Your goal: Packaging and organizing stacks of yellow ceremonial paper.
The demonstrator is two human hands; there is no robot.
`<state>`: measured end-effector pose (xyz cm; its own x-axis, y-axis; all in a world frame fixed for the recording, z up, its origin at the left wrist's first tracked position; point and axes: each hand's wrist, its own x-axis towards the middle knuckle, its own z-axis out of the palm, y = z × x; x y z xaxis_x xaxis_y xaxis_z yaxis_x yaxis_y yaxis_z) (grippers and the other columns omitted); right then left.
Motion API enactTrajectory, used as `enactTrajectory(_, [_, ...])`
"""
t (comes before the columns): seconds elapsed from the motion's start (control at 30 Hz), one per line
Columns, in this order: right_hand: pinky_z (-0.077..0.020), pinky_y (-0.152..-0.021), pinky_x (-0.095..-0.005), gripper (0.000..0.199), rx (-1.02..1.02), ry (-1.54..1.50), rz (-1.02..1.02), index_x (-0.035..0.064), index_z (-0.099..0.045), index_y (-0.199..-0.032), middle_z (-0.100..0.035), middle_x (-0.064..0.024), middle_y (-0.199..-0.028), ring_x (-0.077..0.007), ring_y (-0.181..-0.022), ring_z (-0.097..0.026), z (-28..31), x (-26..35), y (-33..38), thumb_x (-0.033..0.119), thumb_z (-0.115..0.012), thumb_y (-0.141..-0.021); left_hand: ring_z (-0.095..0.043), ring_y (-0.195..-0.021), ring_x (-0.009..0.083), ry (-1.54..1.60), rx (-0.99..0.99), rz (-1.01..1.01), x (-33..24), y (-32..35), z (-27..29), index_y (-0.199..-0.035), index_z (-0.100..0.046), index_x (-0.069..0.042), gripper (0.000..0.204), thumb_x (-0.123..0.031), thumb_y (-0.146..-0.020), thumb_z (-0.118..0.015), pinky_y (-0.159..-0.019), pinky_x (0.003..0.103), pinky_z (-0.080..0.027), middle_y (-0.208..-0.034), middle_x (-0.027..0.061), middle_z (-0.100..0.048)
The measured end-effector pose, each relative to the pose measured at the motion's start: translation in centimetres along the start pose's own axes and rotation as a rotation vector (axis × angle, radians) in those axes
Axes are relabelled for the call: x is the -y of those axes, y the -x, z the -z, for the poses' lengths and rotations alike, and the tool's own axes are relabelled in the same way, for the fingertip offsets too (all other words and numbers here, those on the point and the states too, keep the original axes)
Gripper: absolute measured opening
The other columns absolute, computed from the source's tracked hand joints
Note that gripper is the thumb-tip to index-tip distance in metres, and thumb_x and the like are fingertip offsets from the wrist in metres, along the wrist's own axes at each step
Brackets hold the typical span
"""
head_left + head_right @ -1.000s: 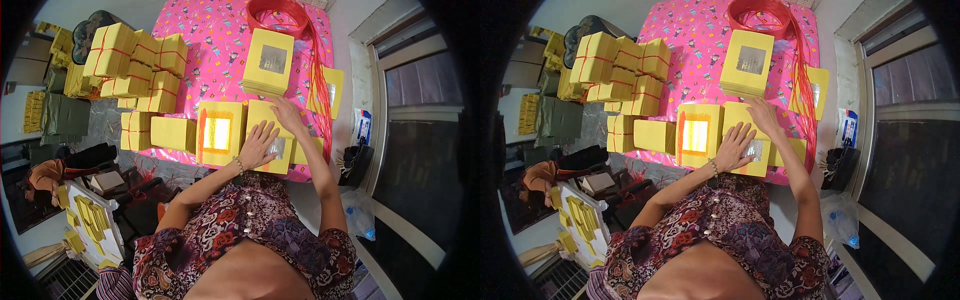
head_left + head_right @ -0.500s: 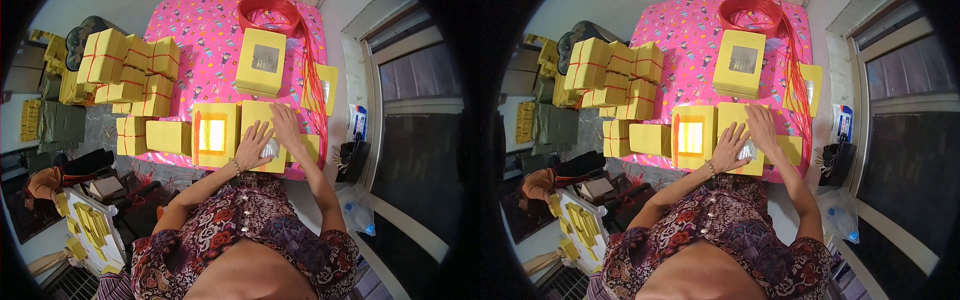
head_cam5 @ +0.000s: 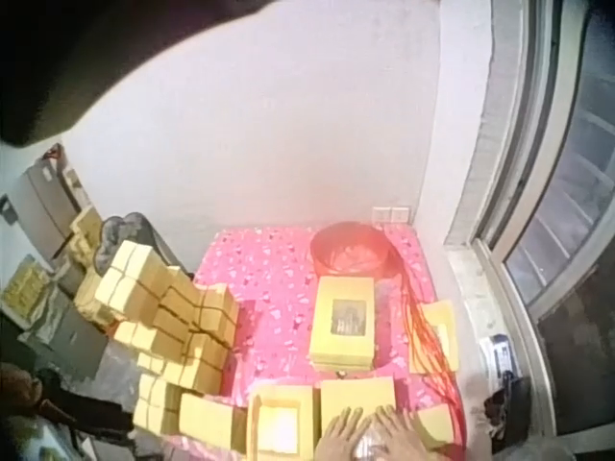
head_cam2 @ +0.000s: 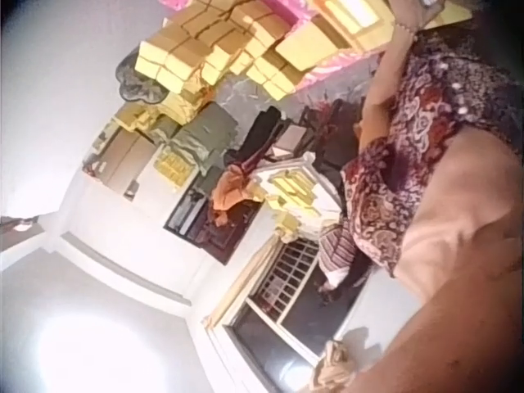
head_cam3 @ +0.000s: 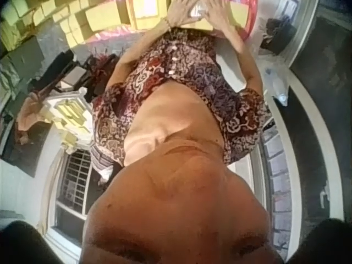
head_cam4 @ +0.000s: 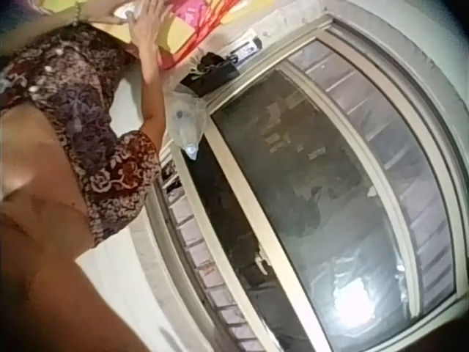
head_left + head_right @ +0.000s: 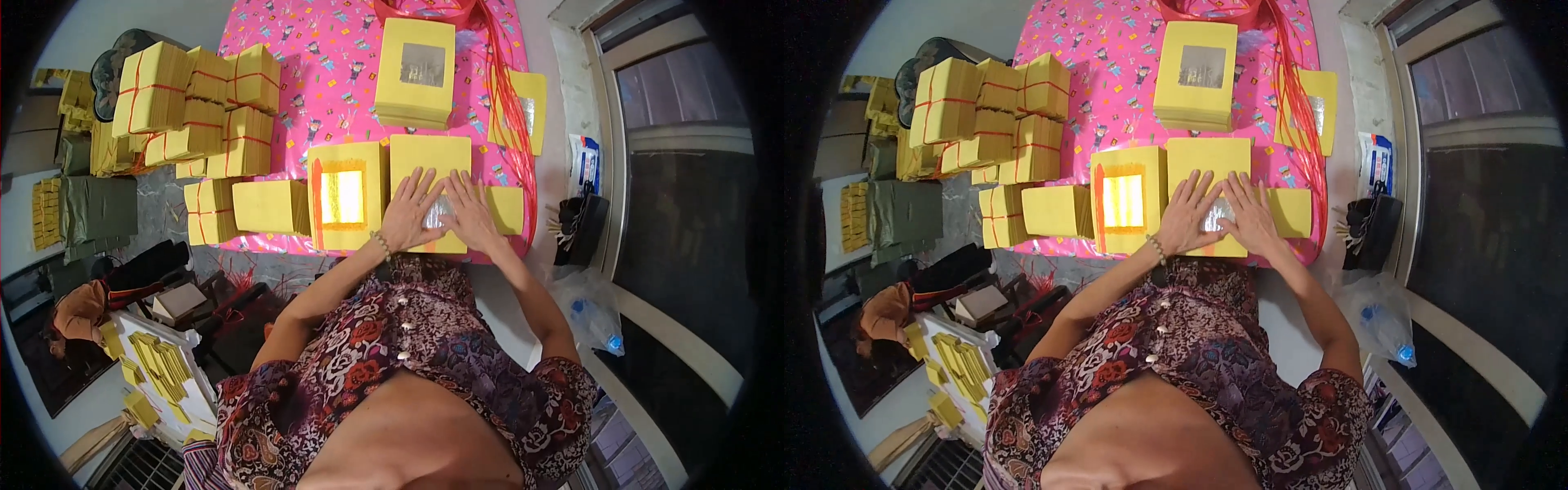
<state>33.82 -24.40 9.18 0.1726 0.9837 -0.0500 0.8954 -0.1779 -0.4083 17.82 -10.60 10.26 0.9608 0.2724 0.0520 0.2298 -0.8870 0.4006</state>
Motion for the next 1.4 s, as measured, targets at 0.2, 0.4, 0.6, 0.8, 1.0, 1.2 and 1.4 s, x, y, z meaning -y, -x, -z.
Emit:
enactTrajectory(0.2, [-0.0088,-0.12,-0.0553,0.082,-0.009,0.006,0.023,0.0079,-0.022,-0.155,-0.019,-0.0113,-0.162,-0.0304,-0.151,-0.013,0.0,-0.5,-0.7,0.052,-0.053,-0.093,-0.017,-0.149,0.0375,-0.053,0.013,0.017,3.0,1.4,1.5,-0.153,-0.029,-0.011,0.09,-0.062,-0.085,-0.057,-0.12,0.051,-0.017,-0.16,0.0183,-0.022])
enactTrajectory(0.4, [-0.01,-0.12,-0.0559,0.075,-0.052,0.032,0.019,0.0085,-0.026,-0.154,-0.022,-0.0092,-0.162,-0.0296,-0.15,-0.017,-0.5,-0.4,-1.3,0.044,-0.054,-0.095,-0.017,-0.149,0.0377,-0.024,-0.012,0.033,3.7,1.3,0.9,-0.152,-0.032,-0.01,0.086,-0.062,-0.088,-0.054,-0.119,0.052,-0.018,-0.16,0.0186,-0.023])
enactTrajectory(0.6, [-0.0165,-0.118,-0.0554,0.061,-0.232,0.094,0.043,0.011,-0.043,-0.146,-0.036,-0.009,-0.155,-0.0286,-0.145,-0.03,-1.4,-0.1,-2.2,0.027,-0.064,-0.091,-0.018,-0.148,0.038,-0.001,-0.01,0.05,4.6,1.0,0.7,-0.151,-0.035,-0.011,0.078,-0.059,-0.092,-0.052,-0.118,0.053,-0.018,-0.159,0.018,-0.024])
enactTrajectory(0.8, [-0.0342,-0.106,-0.0484,0.042,-0.372,0.081,0.129,0.0117,-0.063,-0.125,-0.06,-0.0073,-0.131,-0.0257,-0.122,-0.053,-0.9,-1.5,-4.4,0.025,-0.069,-0.085,-0.035,-0.137,0.0361,-0.062,-0.131,0.008,5.2,-0.3,0.5,-0.143,-0.044,-0.012,0.063,-0.045,-0.091,-0.06,-0.111,0.051,-0.028,-0.147,0.0161,-0.042])
enactTrajectory(1.0, [-0.0426,-0.093,-0.0409,0.036,-0.453,0.132,0.315,0.0104,-0.068,-0.116,-0.064,-0.0073,-0.122,-0.0234,-0.107,-0.059,-1.4,-3.7,-5.8,0.022,-0.072,-0.082,-0.049,-0.111,0.0292,-0.266,-0.118,0.003,4.5,-2.9,1.4,-0.135,-0.049,-0.012,0.055,-0.04,-0.09,-0.063,-0.094,0.043,-0.038,-0.119,0.0118,-0.054])
enactTrajectory(1.2, [-0.0438,-0.089,-0.0408,0.036,-0.678,0.066,0.13,0.0067,-0.065,-0.114,-0.063,-0.0116,-0.113,-0.0257,-0.1,-0.061,0.7,-0.1,-5.2,0.021,-0.074,-0.082,-0.052,-0.092,0.0255,-0.365,-0.074,-0.005,5.3,-4.3,1.3,-0.133,-0.052,-0.012,0.053,-0.02,-0.082,-0.064,-0.08,0.039,-0.039,-0.115,0.0083,-0.056])
enactTrajectory(1.4, [-0.048,-0.078,-0.0306,0.036,-0.762,-1.328,-0.716,0.0009,-0.057,-0.113,-0.059,-0.0055,-0.098,-0.0154,-0.09,-0.059,-2.5,4.8,-6.0,0.021,-0.074,-0.089,-0.053,-0.104,0.0271,-0.379,-0.223,-0.073,4.7,-5.1,2.7,-0.141,-0.048,-0.01,0.062,-0.015,-0.081,-0.062,-0.087,0.039,-0.042,-0.139,0.0132,-0.051])
